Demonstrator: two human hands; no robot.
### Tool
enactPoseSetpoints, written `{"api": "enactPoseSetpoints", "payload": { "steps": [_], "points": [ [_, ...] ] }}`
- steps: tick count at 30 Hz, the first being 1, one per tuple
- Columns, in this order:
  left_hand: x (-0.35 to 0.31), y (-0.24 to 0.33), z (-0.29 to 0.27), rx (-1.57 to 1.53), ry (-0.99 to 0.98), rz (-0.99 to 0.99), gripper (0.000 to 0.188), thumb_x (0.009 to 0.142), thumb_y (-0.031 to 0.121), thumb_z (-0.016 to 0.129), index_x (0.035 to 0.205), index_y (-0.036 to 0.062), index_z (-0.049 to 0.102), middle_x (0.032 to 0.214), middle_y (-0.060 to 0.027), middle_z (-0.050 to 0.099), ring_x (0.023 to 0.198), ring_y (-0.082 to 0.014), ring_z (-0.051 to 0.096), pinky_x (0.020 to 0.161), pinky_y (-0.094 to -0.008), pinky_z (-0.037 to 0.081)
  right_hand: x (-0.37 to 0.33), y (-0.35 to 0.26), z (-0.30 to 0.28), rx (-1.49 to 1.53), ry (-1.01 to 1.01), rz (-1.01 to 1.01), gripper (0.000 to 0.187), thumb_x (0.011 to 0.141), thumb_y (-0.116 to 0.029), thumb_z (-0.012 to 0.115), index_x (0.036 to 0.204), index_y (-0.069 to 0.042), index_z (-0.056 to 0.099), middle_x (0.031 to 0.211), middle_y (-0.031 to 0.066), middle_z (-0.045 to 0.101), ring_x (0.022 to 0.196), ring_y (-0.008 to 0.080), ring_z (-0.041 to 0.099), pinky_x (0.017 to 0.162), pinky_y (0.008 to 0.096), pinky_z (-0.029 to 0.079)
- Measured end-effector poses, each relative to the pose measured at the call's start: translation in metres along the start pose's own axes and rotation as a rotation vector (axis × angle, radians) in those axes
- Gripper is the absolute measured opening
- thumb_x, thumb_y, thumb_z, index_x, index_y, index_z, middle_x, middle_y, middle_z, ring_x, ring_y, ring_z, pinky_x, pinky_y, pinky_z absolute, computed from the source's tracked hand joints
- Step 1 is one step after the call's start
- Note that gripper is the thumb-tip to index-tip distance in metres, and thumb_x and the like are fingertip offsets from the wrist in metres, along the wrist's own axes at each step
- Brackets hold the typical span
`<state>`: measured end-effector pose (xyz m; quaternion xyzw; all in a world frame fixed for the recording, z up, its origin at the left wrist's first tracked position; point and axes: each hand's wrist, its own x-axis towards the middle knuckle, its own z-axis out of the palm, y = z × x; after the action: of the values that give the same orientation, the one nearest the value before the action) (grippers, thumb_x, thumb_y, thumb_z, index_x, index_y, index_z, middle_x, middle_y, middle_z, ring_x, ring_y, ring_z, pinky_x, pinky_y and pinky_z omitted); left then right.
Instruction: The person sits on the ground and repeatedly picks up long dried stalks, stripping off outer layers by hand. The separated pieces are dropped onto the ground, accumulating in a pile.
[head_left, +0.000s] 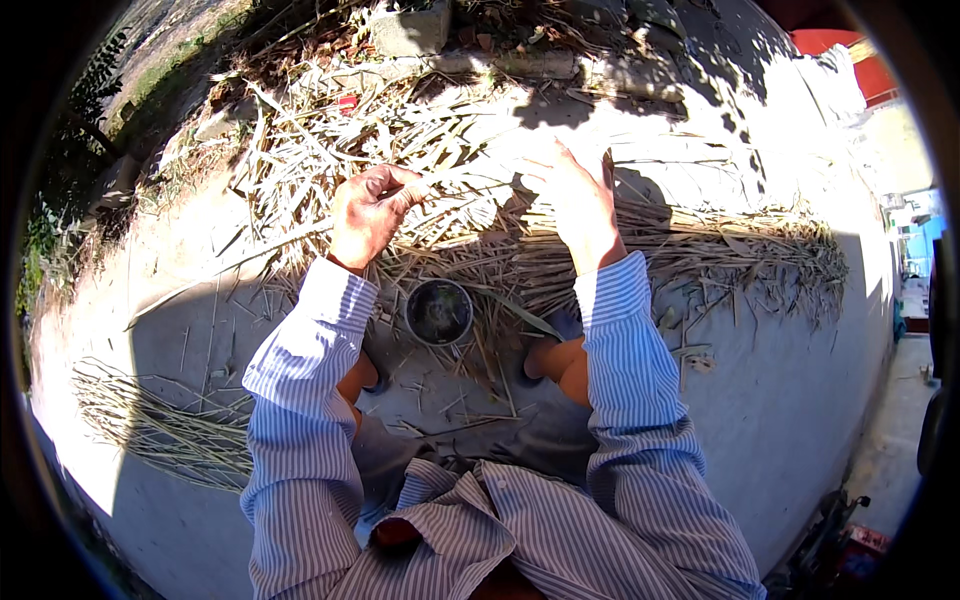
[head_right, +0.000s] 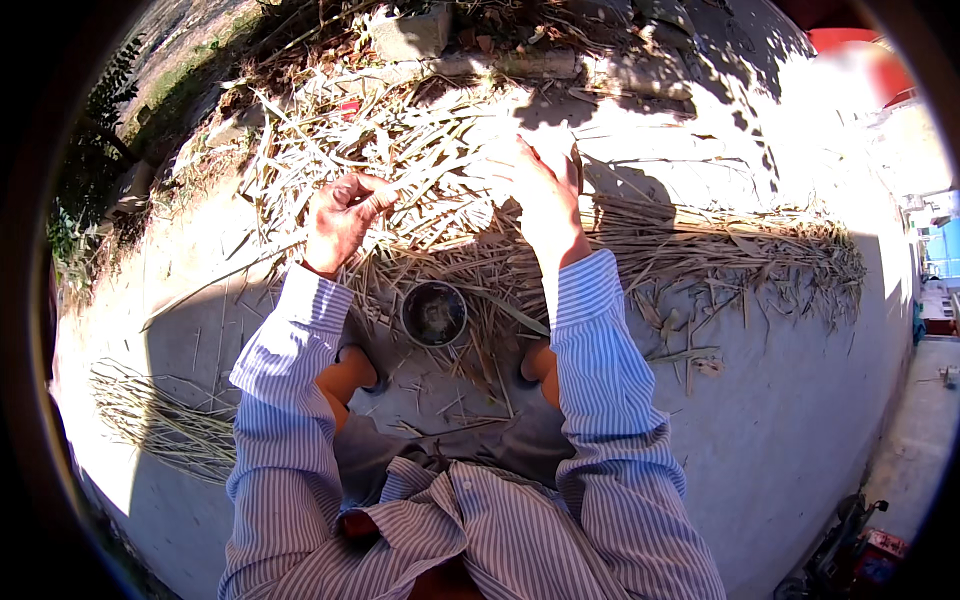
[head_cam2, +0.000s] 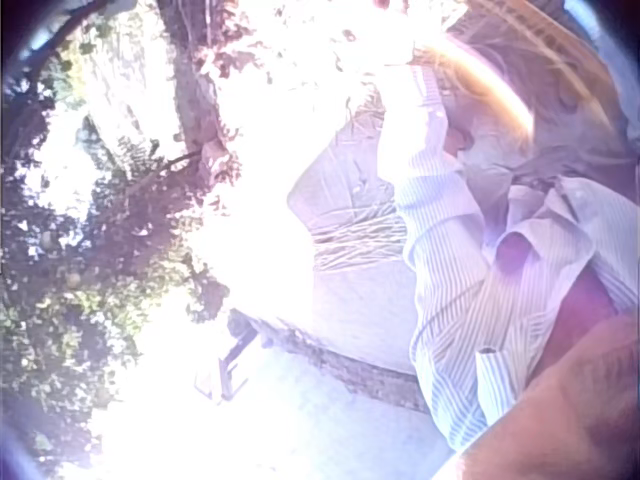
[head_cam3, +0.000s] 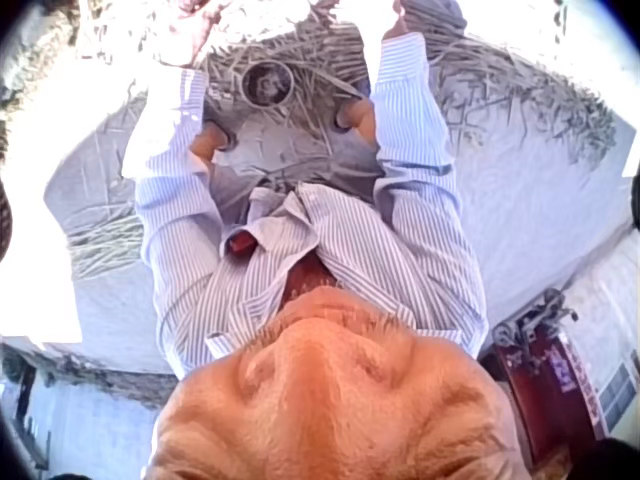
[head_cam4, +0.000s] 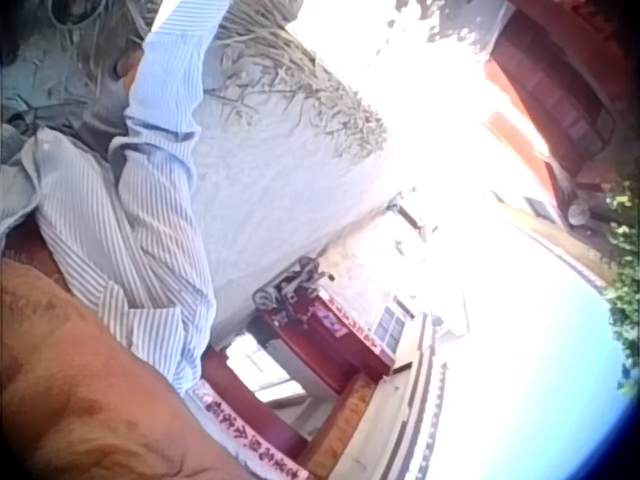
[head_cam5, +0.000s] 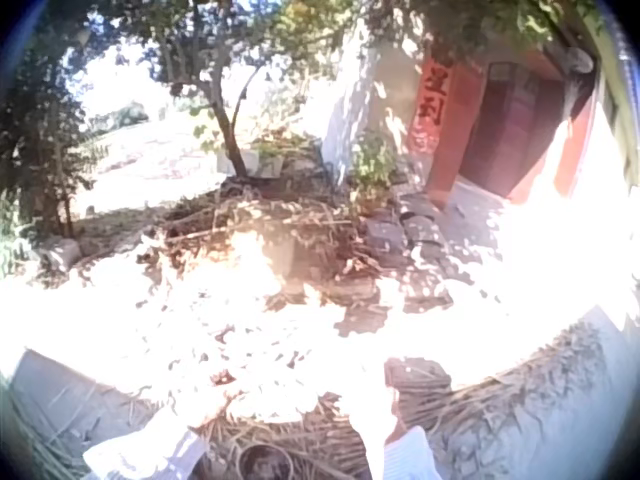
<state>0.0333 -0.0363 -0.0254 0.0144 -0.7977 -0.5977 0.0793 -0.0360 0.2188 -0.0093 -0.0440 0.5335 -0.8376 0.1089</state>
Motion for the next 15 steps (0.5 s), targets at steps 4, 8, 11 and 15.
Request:
{"api": "enactPoseSetpoints", "payload": {
  "steps": [4,8,11,15],
  "points": [
    [0.004,0.001,-0.005,-0.404,0.127,-0.004,0.014,0.085,0.011,0.072,0.089,0.0000,0.066,0.076,-0.0048,0.068,0.062,-0.0071,0.057,0.056,-0.0209,0.045,-0.003,-0.002,0.011,0.033,-0.055,0.009,0.035,0.095,-0.020,0.056,0.119,0.006,0.051,0.103,0.0190,0.065,0.091,0.0288,0.067,0.080,0.0364,0.057],
    [0.020,0.006,-0.037,-0.561,0.251,-0.047,0.012,0.086,0.012,0.070,0.088,0.0016,0.066,0.077,-0.0043,0.067,0.062,-0.0062,0.054,0.056,-0.0188,0.044,-0.003,0.001,0.015,0.056,0.013,0.027,0.036,0.095,-0.020,0.057,0.121,0.005,0.051,0.100,0.0181,0.066,0.087,0.0274,0.069,0.077,0.0353,0.058],
    [0.032,-0.004,-0.085,-0.698,0.413,-0.045,0.010,0.092,0.014,0.063,0.087,0.0052,0.064,0.075,-0.0020,0.064,0.056,-0.0037,0.046,0.048,-0.0163,0.035,0.003,0.008,0.011,0.014,0.043,0.021,0.035,0.094,-0.020,0.059,0.119,0.004,0.052,0.097,0.0168,0.066,0.087,0.0278,0.069,0.075,0.0335,0.057],
    [0.030,-0.017,-0.138,-0.800,0.475,0.000,0.013,0.093,0.019,0.063,0.090,0.0068,0.062,0.078,-0.0025,0.064,0.054,-0.0026,0.042,0.046,-0.0166,0.031,0.008,0.017,0.001,0.011,0.114,0.078,0.022,0.095,-0.018,0.056,0.108,0.000,0.057,0.094,0.0135,0.066,0.083,0.0248,0.069,0.070,0.0298,0.056]
  ]
}}
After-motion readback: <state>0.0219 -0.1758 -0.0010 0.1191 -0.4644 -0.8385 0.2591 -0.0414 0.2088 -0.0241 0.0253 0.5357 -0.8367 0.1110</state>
